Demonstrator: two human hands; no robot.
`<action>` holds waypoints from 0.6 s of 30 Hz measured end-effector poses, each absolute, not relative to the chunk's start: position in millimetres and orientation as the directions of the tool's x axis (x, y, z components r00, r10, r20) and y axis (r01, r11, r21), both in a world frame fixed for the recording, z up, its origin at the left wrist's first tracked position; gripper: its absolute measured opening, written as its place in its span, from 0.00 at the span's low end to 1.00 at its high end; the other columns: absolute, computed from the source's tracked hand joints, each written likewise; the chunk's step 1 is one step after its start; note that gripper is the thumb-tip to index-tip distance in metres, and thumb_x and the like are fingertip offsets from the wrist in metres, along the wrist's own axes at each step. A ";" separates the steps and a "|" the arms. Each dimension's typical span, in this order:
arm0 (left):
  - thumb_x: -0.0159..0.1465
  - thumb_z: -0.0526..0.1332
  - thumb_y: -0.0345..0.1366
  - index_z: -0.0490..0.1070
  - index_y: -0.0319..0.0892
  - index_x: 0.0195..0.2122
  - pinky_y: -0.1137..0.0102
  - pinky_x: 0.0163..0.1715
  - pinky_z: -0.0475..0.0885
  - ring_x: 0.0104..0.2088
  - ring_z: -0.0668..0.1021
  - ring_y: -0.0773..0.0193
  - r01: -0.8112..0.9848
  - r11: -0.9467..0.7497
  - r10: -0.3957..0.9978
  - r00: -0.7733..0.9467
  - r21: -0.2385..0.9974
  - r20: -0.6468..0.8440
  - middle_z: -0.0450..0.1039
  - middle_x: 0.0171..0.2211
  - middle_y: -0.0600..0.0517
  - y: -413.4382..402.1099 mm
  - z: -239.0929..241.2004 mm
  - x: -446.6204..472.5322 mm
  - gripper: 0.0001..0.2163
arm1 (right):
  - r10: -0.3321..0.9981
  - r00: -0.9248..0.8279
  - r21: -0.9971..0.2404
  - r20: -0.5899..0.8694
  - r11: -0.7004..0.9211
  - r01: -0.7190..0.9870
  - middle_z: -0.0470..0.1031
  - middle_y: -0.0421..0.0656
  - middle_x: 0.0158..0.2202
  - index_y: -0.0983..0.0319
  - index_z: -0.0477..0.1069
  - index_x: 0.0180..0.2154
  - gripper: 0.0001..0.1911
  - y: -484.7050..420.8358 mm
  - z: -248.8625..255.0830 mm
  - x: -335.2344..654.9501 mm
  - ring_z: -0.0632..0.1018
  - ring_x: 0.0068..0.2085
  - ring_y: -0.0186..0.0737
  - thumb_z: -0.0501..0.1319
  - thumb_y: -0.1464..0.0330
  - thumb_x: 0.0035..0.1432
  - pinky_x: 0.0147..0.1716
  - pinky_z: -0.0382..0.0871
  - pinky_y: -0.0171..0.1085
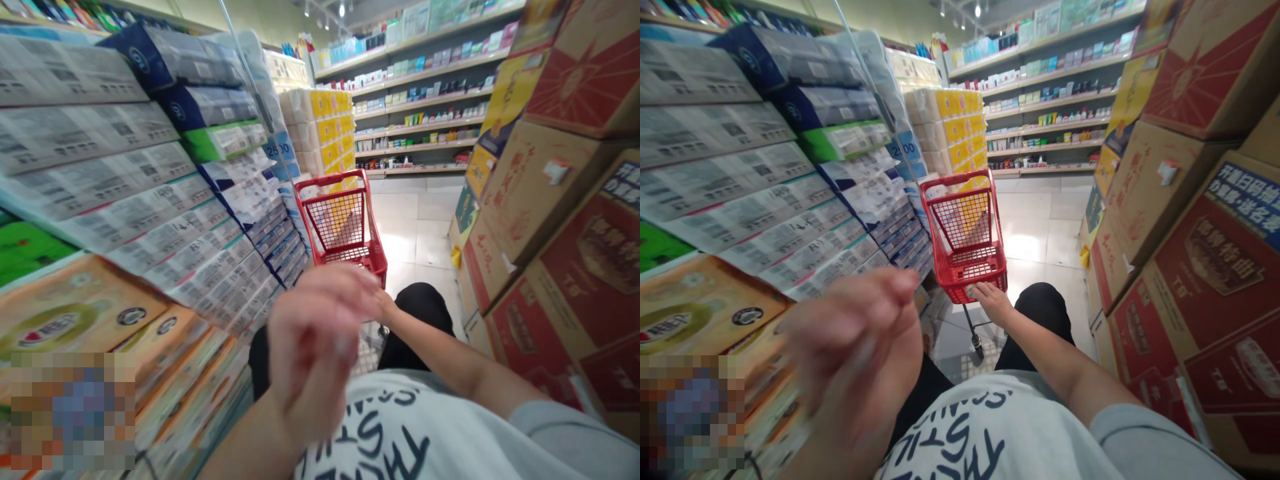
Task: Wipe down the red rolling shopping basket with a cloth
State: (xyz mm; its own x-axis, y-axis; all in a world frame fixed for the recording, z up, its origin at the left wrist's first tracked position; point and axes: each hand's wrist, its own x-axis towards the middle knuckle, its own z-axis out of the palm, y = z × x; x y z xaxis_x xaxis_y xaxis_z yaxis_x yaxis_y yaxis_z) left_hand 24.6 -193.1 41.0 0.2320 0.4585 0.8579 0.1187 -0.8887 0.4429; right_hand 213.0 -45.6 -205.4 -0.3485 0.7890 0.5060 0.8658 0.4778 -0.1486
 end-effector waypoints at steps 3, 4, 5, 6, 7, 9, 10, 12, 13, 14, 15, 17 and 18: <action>0.70 0.46 0.37 0.58 0.44 0.59 0.53 0.60 0.62 0.60 0.65 0.56 0.470 -0.786 0.574 0.311 0.403 0.758 0.64 0.58 0.44 -103.4 -3.3 49.8 0.17 | 0.806 -0.335 -0.158 0.488 0.459 0.874 0.70 0.50 0.50 0.63 0.69 0.52 0.19 -44.2 -204.9 214.0 0.71 0.48 0.45 0.51 0.77 0.61 0.47 0.69 0.42; 0.70 0.47 0.38 0.56 0.40 0.61 0.52 0.61 0.59 0.63 0.61 0.53 0.602 -0.725 0.619 0.357 0.335 0.699 0.60 0.61 0.41 -81.9 -25.6 53.1 0.19 | 0.795 -0.344 -0.155 0.500 0.473 0.867 0.70 0.50 0.50 0.63 0.69 0.52 0.19 -43.7 -204.9 214.3 0.71 0.48 0.45 0.51 0.77 0.62 0.47 0.70 0.42; 0.69 0.48 0.40 0.54 0.37 0.63 0.51 0.62 0.57 0.65 0.56 0.50 0.715 -0.649 0.675 0.384 0.259 0.630 0.56 0.64 0.39 -66.1 -49.1 54.1 0.23 | 0.775 -0.350 -0.155 0.526 0.492 0.857 0.70 0.50 0.51 0.62 0.69 0.53 0.19 -43.2 -205.0 214.6 0.71 0.49 0.45 0.51 0.76 0.62 0.48 0.69 0.43; 0.68 0.49 0.41 0.52 0.34 0.64 0.50 0.62 0.55 0.67 0.52 0.47 0.795 -0.580 0.726 0.404 0.179 0.557 0.52 0.65 0.38 -55.5 -72.3 53.4 0.25 | 0.756 -0.340 -0.162 0.559 0.501 0.850 0.69 0.51 0.52 0.63 0.68 0.54 0.19 -42.8 -205.2 214.7 0.70 0.51 0.45 0.51 0.75 0.63 0.51 0.68 0.43; 0.68 0.49 0.42 0.51 0.33 0.65 0.50 0.63 0.53 0.67 0.50 0.46 0.838 -0.536 0.756 0.424 0.100 0.499 0.51 0.66 0.38 -49.3 -93.7 51.7 0.27 | 0.746 -0.316 -0.178 0.587 0.500 0.848 0.68 0.51 0.53 0.63 0.67 0.55 0.19 -42.7 -205.7 214.9 0.69 0.52 0.44 0.50 0.74 0.64 0.53 0.67 0.44; 0.68 0.49 0.42 0.49 0.34 0.66 0.52 0.64 0.51 0.67 0.50 0.49 0.850 -0.525 0.773 0.491 -0.028 0.402 0.50 0.67 0.41 -45.0 -127.7 47.0 0.28 | 0.768 -0.271 -0.225 0.581 0.471 0.853 0.69 0.51 0.53 0.63 0.67 0.54 0.18 -43.1 -207.5 215.2 0.70 0.53 0.43 0.51 0.74 0.64 0.53 0.67 0.43; 0.67 0.50 0.42 0.49 0.35 0.66 0.52 0.64 0.51 0.67 0.51 0.49 0.853 -0.518 0.782 0.503 -0.064 0.369 0.50 0.67 0.42 -44.6 -139.6 44.6 0.28 | 0.796 -0.256 -0.246 0.548 0.446 0.861 0.70 0.51 0.51 0.63 0.68 0.53 0.17 -43.8 -208.7 215.4 0.71 0.51 0.43 0.52 0.74 0.64 0.51 0.68 0.42; 0.67 0.51 0.42 0.46 0.36 0.67 0.54 0.63 0.53 0.68 0.50 0.51 0.856 -0.506 0.789 0.510 -0.110 0.342 0.49 0.67 0.43 -43.9 -154.4 40.6 0.30 | 0.836 -0.245 -0.267 0.490 0.412 0.871 0.72 0.49 0.48 0.62 0.71 0.49 0.15 -45.4 -210.6 215.4 0.73 0.47 0.42 0.54 0.75 0.62 0.47 0.71 0.41; 0.67 0.51 0.42 0.45 0.36 0.67 0.55 0.63 0.53 0.68 0.49 0.52 0.854 -0.506 0.786 0.516 -0.124 0.342 0.48 0.68 0.44 -43.0 -158.3 39.0 0.30 | 0.832 -0.247 -0.268 0.496 0.418 0.868 0.73 0.49 0.47 0.61 0.71 0.48 0.15 -45.9 -210.8 215.0 0.73 0.46 0.42 0.54 0.75 0.62 0.46 0.71 0.41; 0.67 0.51 0.41 0.43 0.37 0.68 0.55 0.64 0.53 0.68 0.47 0.53 0.852 -0.506 0.781 0.519 -0.135 0.347 0.46 0.68 0.45 -42.0 -160.7 37.7 0.31 | 0.810 -0.246 -0.267 0.532 0.437 0.859 0.72 0.48 0.48 0.60 0.71 0.49 0.15 -46.2 -210.5 214.5 0.73 0.46 0.42 0.54 0.75 0.62 0.47 0.71 0.41; 0.67 0.50 0.41 0.42 0.37 0.68 0.55 0.64 0.52 0.68 0.46 0.53 0.850 -0.507 0.776 0.523 -0.144 0.353 0.45 0.68 0.46 -40.9 -162.0 36.7 0.31 | 0.775 -0.234 -0.268 0.587 0.459 0.847 0.72 0.48 0.49 0.60 0.71 0.50 0.15 -46.0 -209.5 213.9 0.73 0.47 0.42 0.54 0.74 0.63 0.48 0.70 0.42; 0.67 0.50 0.42 0.42 0.37 0.68 0.55 0.65 0.50 0.68 0.45 0.54 0.853 -0.498 0.776 0.518 -0.154 0.360 0.44 0.69 0.47 -39.5 -162.6 35.4 0.31 | 0.708 -0.199 -0.272 0.678 0.493 0.826 0.71 0.48 0.50 0.59 0.70 0.51 0.16 -45.0 -206.6 213.0 0.72 0.49 0.42 0.53 0.73 0.64 0.51 0.69 0.43; 0.66 0.50 0.42 0.42 0.37 0.68 0.55 0.65 0.50 0.68 0.45 0.53 0.857 -0.491 0.780 0.513 -0.158 0.359 0.43 0.69 0.47 -39.4 -162.3 35.1 0.31 | 0.702 -0.188 -0.277 0.687 0.492 0.825 0.71 0.48 0.49 0.60 0.70 0.50 0.15 -44.5 -205.3 213.0 0.72 0.48 0.42 0.53 0.73 0.64 0.50 0.69 0.43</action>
